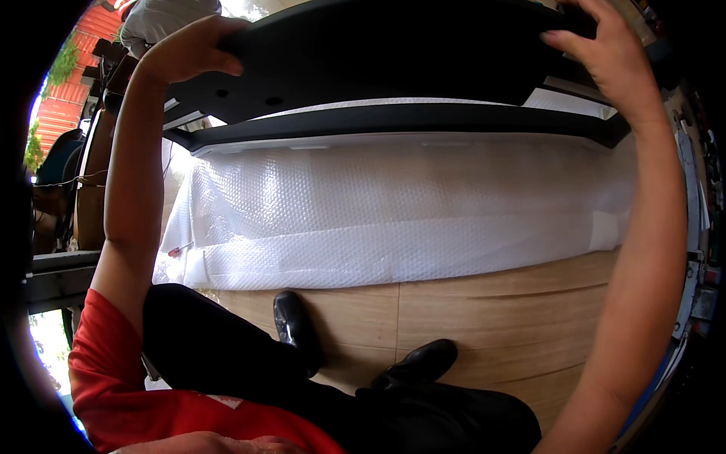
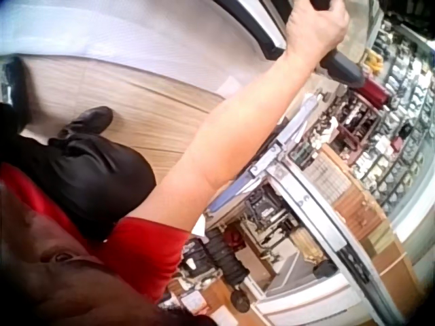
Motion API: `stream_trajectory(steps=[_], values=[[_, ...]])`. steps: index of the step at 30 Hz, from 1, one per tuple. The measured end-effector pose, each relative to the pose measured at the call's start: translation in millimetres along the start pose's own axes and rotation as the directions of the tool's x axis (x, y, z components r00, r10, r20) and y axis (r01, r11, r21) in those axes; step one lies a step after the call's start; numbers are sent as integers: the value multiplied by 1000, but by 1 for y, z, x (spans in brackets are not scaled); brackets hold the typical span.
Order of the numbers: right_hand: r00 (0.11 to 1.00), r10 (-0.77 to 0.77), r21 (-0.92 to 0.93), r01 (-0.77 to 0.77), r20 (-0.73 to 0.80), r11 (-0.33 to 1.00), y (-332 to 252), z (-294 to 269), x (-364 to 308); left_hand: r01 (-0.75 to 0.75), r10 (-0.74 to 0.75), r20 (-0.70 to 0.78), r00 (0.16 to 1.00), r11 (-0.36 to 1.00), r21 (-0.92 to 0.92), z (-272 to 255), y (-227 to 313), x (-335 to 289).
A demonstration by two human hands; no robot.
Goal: The person attaches a black trim piece to a larger car bumper by hand while sitting on the floor, flipping the bumper over to align and press the components together.
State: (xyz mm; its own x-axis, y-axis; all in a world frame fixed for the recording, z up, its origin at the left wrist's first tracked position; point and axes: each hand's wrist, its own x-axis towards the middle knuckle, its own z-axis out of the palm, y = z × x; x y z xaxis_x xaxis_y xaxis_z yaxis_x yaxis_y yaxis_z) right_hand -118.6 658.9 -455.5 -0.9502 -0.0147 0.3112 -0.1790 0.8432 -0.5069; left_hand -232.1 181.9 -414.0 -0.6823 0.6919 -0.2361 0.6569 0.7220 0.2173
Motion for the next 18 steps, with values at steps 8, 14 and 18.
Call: stream_trajectory(steps=[8, 14, 18], values=[[834, -429, -221, 372, -347, 902, -81, 59, -40, 3, -3, 3, 1000, 997, 83, 3, -10, -6], [857, -480, -378, 388, -187, 841, -94, 99, -60, -41, 42, -21, 999, 999, 15, 5, -10, -5], [874, -462, -441, 358, -153, 823, -92, 108, -59, -31, 31, 0, 1000, 999, 21, 6, -7, -6]])
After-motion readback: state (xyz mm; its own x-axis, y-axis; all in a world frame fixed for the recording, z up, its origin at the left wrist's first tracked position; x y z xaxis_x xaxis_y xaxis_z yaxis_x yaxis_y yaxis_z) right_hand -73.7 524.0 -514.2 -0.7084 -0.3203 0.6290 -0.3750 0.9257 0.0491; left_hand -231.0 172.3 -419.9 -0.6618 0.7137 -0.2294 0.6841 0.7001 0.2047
